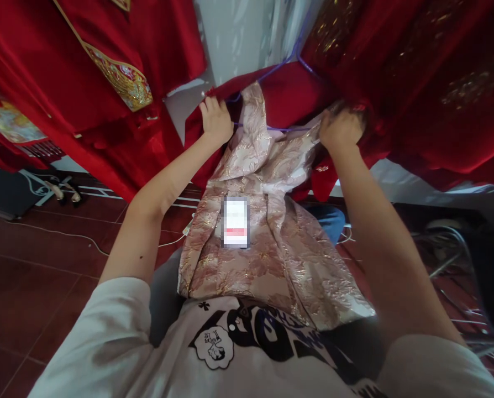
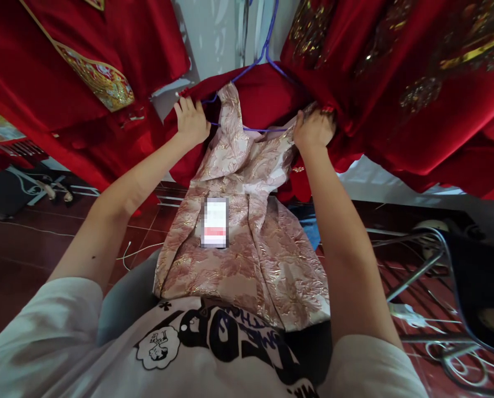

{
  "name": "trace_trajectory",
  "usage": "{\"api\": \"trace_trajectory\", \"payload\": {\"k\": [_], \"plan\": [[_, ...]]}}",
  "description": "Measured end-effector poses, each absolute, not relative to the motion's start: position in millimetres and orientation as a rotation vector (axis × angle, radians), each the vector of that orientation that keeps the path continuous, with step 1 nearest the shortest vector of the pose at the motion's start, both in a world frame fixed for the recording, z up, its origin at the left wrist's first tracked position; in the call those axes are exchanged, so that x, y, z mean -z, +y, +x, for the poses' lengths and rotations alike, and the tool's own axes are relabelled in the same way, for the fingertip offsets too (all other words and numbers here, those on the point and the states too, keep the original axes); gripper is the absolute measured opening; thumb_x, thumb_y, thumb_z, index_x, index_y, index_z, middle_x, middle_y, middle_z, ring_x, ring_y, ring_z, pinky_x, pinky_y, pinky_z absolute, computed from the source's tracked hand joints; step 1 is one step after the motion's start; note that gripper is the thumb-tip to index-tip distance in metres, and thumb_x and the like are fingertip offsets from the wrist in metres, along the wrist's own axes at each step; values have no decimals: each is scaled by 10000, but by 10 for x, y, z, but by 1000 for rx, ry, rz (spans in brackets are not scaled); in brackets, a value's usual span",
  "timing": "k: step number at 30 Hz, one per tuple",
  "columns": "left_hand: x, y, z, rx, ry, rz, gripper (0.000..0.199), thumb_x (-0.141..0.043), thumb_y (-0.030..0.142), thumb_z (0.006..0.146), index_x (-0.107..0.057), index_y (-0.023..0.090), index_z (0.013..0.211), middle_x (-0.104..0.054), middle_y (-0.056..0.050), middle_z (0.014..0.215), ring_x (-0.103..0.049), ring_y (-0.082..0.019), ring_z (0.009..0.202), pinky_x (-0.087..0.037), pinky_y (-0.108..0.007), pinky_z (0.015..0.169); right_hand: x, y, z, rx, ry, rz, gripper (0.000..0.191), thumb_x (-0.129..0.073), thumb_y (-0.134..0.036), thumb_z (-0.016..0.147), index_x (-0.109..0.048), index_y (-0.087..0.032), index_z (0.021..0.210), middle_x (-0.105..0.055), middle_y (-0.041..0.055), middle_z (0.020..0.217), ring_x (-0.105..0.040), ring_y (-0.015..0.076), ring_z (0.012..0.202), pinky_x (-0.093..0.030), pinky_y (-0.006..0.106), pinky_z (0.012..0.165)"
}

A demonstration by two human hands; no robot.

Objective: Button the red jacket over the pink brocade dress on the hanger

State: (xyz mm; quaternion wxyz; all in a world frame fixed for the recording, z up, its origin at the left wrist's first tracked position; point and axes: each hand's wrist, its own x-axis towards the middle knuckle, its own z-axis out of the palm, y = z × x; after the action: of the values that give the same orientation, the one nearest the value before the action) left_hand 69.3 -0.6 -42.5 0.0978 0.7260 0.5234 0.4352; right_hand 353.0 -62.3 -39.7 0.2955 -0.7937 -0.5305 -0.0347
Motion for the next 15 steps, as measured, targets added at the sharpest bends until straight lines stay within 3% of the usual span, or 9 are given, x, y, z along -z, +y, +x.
{"api": "trace_trajectory", "payload": {"k": [5,9,13,15], "plan": [[355,171,772,-1227,1536,2100,394,-708,555,939,-763,233,1159,-728,-146,1129,-124,-380,1552,-78,-607,1288,214,-569,3631,139,-1529,-2269,601,-445,-302,1166,-499,180,1521,-456,447,1569,-418,381,1606,-345,496,1271],[280,130,753,-1129,1510,2177,466,-660,658,939,-749,293,1216,-740,-117,1238,-117,-404,1568,-127,-639,1243,94,-505,3693,169,-1675,-2327,715,-516,-371,1137,-480,256,1477,-488,480,1506,-422,422,1591,-328,506,1282],[151,-54,712,-524,1948,2357,804,-272,857,1004,-665,256,1365,-728,-64,1288,-104,-354,1498,-128,-612,1204,35,-363,3864,21,-1824,-2366,819,-525,-467,1154,-455,279,1484,-455,465,1556,-402,474,1587,-297,556,1328],[113,-106,698,-270,2088,2391,928,-41,851,1006,-635,242,1377,-722,-56,1252,-154,-326,1440,-144,-592,1179,37,-281,3976,8,-1943,-2235,866,-570,-506,1135,-454,278,1486,-459,463,1557,-415,504,1570,-311,607,1322]]}}
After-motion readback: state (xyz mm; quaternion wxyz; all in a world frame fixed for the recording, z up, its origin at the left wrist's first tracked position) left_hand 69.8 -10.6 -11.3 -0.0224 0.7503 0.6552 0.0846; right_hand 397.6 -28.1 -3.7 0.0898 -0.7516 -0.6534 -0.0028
